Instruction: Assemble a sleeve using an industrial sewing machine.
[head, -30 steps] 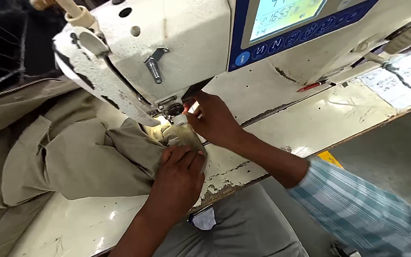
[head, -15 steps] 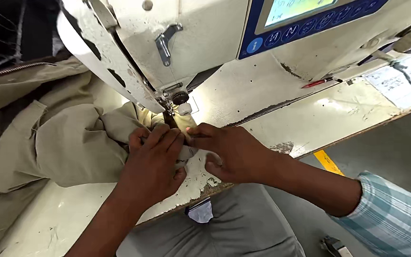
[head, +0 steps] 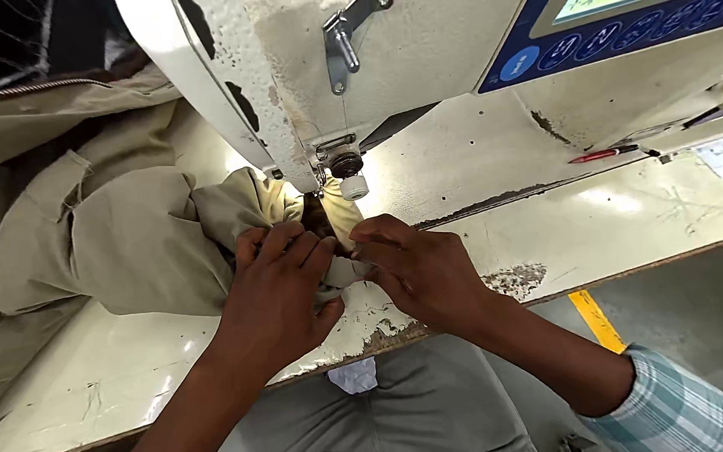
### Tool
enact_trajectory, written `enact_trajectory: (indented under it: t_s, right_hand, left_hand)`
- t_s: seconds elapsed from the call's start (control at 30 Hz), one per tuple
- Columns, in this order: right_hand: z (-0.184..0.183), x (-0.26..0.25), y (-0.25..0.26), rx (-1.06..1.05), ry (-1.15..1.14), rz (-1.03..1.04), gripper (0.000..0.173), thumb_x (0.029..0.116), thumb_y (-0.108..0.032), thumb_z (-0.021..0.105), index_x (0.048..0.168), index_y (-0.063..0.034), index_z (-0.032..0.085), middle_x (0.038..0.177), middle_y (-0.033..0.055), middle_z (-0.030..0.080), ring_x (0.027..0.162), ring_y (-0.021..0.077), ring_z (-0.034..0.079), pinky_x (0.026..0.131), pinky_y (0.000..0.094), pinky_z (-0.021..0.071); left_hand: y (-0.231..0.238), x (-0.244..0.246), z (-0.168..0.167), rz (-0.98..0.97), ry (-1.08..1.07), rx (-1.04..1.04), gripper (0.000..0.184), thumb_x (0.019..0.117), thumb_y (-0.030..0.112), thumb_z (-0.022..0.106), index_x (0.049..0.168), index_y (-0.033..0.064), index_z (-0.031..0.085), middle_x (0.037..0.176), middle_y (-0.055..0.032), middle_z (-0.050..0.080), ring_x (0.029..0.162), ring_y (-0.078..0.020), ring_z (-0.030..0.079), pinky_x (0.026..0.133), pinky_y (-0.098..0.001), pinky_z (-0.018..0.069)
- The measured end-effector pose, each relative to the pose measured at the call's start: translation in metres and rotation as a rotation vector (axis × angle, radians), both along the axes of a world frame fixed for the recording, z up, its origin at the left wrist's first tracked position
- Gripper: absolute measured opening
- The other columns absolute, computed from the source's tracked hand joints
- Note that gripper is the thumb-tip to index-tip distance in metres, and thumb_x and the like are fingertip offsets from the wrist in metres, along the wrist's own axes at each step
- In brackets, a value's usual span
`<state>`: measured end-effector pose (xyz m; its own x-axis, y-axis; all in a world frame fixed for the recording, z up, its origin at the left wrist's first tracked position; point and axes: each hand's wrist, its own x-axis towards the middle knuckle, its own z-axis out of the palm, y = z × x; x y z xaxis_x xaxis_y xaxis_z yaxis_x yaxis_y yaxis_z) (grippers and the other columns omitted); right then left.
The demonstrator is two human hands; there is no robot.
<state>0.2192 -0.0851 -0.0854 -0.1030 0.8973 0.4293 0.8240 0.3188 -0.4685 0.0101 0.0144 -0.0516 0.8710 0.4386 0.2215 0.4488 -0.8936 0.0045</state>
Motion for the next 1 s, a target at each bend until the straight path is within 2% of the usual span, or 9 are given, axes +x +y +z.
enact_trajectory:
  t_s: [0.13,0.2,0.33,0.43,0.53,0.67,0.73,0.87,1.0]
  right_hand:
    - [-0.001,-0.001,-0.001,-0.016,0.003,-0.006,0.017,0.0996,-0.024,0.059,0.101,-0.0169,0.074,0.121,-0.003,0.068,0.077,0.0088,0.067,0.053,0.0286,0.0522]
    - [-0.001,-0.001,0.0,-0.018,-0.003,-0.007,0.017,0.0989,-0.023,0.059,0.101,-0.017,0.075,0.123,-0.0037,0.069,0.085,0.0092,0.069,0.06,0.029,0.0554]
    - [-0.001,0.0,0.001,-0.002,-0.008,0.008,0.018,0.0974,-0.02,0.058,0.101,-0.0157,0.075,0.124,-0.002,0.068,0.095,0.0105,0.069,0.07,0.029,0.0581]
    - [-0.001,-0.001,0.0,-0.015,-0.022,0.021,0.019,0.0978,-0.019,0.057,0.102,-0.0154,0.075,0.124,-0.0018,0.069,0.1,0.0112,0.069,0.073,0.0298,0.0587]
    - [0.003,-0.002,0.0,-0.023,-0.047,0.028,0.019,0.0969,-0.018,0.056,0.1,-0.0151,0.075,0.123,-0.0022,0.07,0.108,0.0118,0.068,0.079,0.0303,0.0588]
    - [0.006,-0.001,0.002,-0.038,-0.086,0.052,0.016,0.0962,-0.019,0.059,0.1,-0.0148,0.074,0.121,-0.0016,0.071,0.114,0.0148,0.067,0.086,0.032,0.0584]
    - [0.007,0.0,0.003,-0.054,-0.12,0.051,0.017,0.0969,-0.024,0.059,0.103,-0.0175,0.075,0.125,-0.0008,0.068,0.117,0.019,0.064,0.087,0.0346,0.057]
    - [0.014,0.003,0.007,-0.138,-0.237,0.023,0.031,0.0983,-0.05,0.058,0.107,-0.0252,0.075,0.153,0.0066,0.051,0.128,0.0307,0.053,0.095,0.0469,0.0439]
    - [0.028,-0.004,0.013,-0.265,-0.289,0.004,0.044,0.0922,-0.057,0.066,0.125,-0.0278,0.071,0.155,0.0077,0.05,0.124,0.0332,0.054,0.096,0.0498,0.0413]
  left_hand:
    - [-0.001,0.0,-0.002,0.005,-0.003,-0.005,0.055,0.0808,0.046,0.061,0.126,0.0185,0.074,0.112,0.0015,0.072,0.118,-0.0254,0.056,0.098,-0.0511,0.0329]
    - [-0.001,0.001,-0.002,0.007,0.021,-0.003,0.057,0.0816,0.048,0.061,0.13,0.0193,0.073,0.116,0.0011,0.07,0.118,-0.0253,0.055,0.097,-0.051,0.0329]
    - [0.0,0.003,0.002,0.002,0.064,-0.023,0.056,0.082,0.049,0.061,0.13,0.0212,0.073,0.142,0.0012,0.061,0.123,-0.0252,0.054,0.098,-0.0523,0.0342]
    - [0.0,0.001,0.003,0.005,0.08,-0.031,0.054,0.079,0.048,0.066,0.125,0.0217,0.075,0.135,0.0039,0.067,0.122,-0.0252,0.056,0.097,-0.0513,0.0349]
    - [0.001,0.002,0.003,0.006,0.069,0.012,0.053,0.077,0.049,0.064,0.12,0.0191,0.073,0.121,0.0012,0.071,0.119,-0.0261,0.057,0.097,-0.0505,0.0353]
    - [0.0,0.005,0.002,0.021,0.072,0.012,0.072,0.0767,0.049,0.064,0.141,0.0171,0.064,0.118,-0.0019,0.07,0.116,-0.0287,0.056,0.095,-0.0519,0.0357]
    - [0.0,0.006,0.002,0.021,0.087,-0.004,0.07,0.077,0.051,0.064,0.138,0.0182,0.067,0.121,-0.0013,0.069,0.117,-0.0278,0.055,0.095,-0.0519,0.0347]
    - [0.0,0.008,0.004,0.013,0.084,-0.016,0.064,0.0765,0.049,0.065,0.131,0.0158,0.071,0.125,-0.0022,0.067,0.118,-0.0277,0.055,0.096,-0.0526,0.0346]
    - [0.001,0.007,0.004,0.014,0.072,-0.033,0.055,0.0765,0.049,0.066,0.121,0.0183,0.075,0.143,0.0011,0.061,0.122,-0.0251,0.056,0.097,-0.0528,0.0358]
